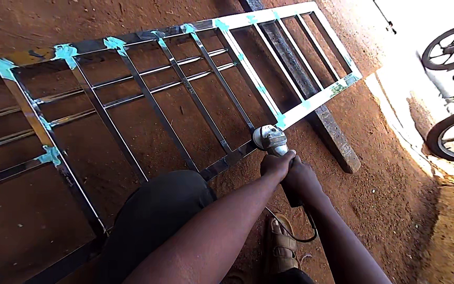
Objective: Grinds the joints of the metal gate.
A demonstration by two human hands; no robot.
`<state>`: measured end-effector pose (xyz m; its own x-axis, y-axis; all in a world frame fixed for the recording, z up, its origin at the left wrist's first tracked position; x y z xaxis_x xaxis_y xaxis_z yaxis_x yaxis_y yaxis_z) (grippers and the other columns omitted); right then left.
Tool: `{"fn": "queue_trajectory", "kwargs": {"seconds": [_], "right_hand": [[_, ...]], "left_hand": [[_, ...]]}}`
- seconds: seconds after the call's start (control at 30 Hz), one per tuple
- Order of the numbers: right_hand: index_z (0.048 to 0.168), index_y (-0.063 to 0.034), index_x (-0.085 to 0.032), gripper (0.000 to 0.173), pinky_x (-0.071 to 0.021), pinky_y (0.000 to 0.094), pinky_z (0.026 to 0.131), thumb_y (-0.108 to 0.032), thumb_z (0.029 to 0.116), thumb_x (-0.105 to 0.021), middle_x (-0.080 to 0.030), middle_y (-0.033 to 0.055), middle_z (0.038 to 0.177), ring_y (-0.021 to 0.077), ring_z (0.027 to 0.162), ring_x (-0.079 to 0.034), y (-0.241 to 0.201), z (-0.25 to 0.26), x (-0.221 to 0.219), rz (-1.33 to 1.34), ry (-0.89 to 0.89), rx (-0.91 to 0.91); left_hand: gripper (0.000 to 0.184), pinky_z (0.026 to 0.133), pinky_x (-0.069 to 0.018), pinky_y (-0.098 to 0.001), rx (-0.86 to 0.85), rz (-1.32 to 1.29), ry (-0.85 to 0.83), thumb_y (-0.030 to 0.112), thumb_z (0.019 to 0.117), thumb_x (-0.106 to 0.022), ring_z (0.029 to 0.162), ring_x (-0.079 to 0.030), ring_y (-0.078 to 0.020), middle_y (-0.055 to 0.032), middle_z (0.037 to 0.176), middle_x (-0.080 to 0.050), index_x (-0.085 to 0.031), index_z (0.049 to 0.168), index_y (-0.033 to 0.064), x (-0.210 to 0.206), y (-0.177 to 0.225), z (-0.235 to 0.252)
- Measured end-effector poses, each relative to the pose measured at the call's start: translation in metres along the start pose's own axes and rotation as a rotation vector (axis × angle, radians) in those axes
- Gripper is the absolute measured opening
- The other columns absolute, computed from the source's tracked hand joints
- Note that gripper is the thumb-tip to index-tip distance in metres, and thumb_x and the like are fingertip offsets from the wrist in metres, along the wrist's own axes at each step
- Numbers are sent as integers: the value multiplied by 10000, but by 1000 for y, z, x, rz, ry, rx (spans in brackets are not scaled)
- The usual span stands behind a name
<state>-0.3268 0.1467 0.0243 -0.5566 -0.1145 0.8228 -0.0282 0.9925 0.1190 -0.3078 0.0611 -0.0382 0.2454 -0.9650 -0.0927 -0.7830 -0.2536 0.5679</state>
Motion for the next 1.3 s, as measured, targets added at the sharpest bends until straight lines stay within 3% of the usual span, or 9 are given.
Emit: {"fn": "queue_trajectory", "kwargs": {"seconds": [0.2, 0.43, 0.53, 0.67, 0.87, 0.97, 1.07, 1.2, 1.3], "right_hand": [[1359, -77, -515, 629, -564, 592, 776, -511, 925, -654, -703, 194, 995, 386, 941, -709, 36, -22, -23, 60, -26, -60], [1482, -149, -459, 583, -537, 622, 853, -393, 980, -627, -672, 212, 1171, 386, 1028, -678, 15, 12, 9, 281, -54, 127], [1269, -135, -608, 359, -569, 460, 701, -385, 1097, -417, -684, 116, 921, 233, 788, -674, 16, 13, 7, 876, -203, 96], [966, -171, -620, 538, -543, 351, 539, -564, 1080, -271, -636, 31, 705, 146, 604, -634, 12, 14, 6, 1283, -395, 6], [1112, -209, -625, 410, -529, 434, 713, -513, 1080, -351, -651, 10, 889, 157, 806, -632, 7, 44, 1, 1222, -365, 104], [1215, -57, -576, 389, -528, 367, 765, -278, 1140, -265, -618, 99, 1008, 170, 895, -617, -12, 22, 27, 871, -314, 153], [1402, 20, -560, 412, -416, 527, 1101, -241, 1098, -470, -600, 239, 1383, 364, 1293, -570, -47, 5, 49, 256, -346, 275], [1025, 8, -694, 344, -531, 574, 806, -319, 1018, -588, -688, 218, 1009, 356, 948, -671, -45, 33, -3, 533, -186, 328], [1082, -90, -654, 464, -516, 536, 753, -530, 1034, -517, -656, 146, 964, 293, 887, -641, -40, 5, 12, 985, -373, 232]], "left_hand": [[709, 903, -524, -585, 18, 43, -88, 641, 837, -752, 1055, -660, -362, -223, 1082, -680, -665, 1100, -12, -22, -30, -14], [673, 907, -511, -605, 5, -200, 64, 614, 902, -688, 1097, -644, -383, -235, 1115, -674, -647, 1180, 2, -6, 8, -16], [875, 999, -461, -630, -25, -201, 35, 622, 863, -707, 1254, -557, -409, -249, 1308, -597, -433, 1470, 55, -6, 24, -39], [1022, 1063, -416, -639, -71, -23, 50, 597, 848, -699, 1379, -436, -449, -261, 1464, -489, -260, 1614, 82, -4, 39, -59], [957, 1033, -449, -619, -45, -56, 85, 598, 886, -636, 1328, -505, -428, -276, 1433, -502, -267, 1592, 68, 5, 52, -62], [953, 1031, -453, -617, -29, -83, 85, 612, 902, -627, 1322, -512, -433, -289, 1439, -493, -270, 1580, 45, 9, 53, -71], [904, 1023, -459, -631, -80, -79, 92, 636, 941, -584, 1289, -548, -431, -289, 1371, -561, -309, 1568, 46, 25, 46, -76], [799, 957, -474, -637, -187, -106, 139, 626, 923, -630, 1228, -568, -422, -255, 1343, -588, -441, 1509, 116, 48, 38, -93], [748, 897, -506, -583, -249, -149, 185, 610, 909, -689, 1128, -607, -358, -202, 1255, -620, -443, 1452, 158, 45, 37, -95]]}}
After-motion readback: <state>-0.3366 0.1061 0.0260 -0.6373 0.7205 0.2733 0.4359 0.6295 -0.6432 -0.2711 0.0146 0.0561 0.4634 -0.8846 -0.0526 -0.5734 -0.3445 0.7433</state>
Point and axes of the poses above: each hand's wrist, its own z-axis towards the middle knuckle, its own x-axis out of the back of the hand, y = z × x, the point moved 6 cm from there along z, towards the middle knuckle
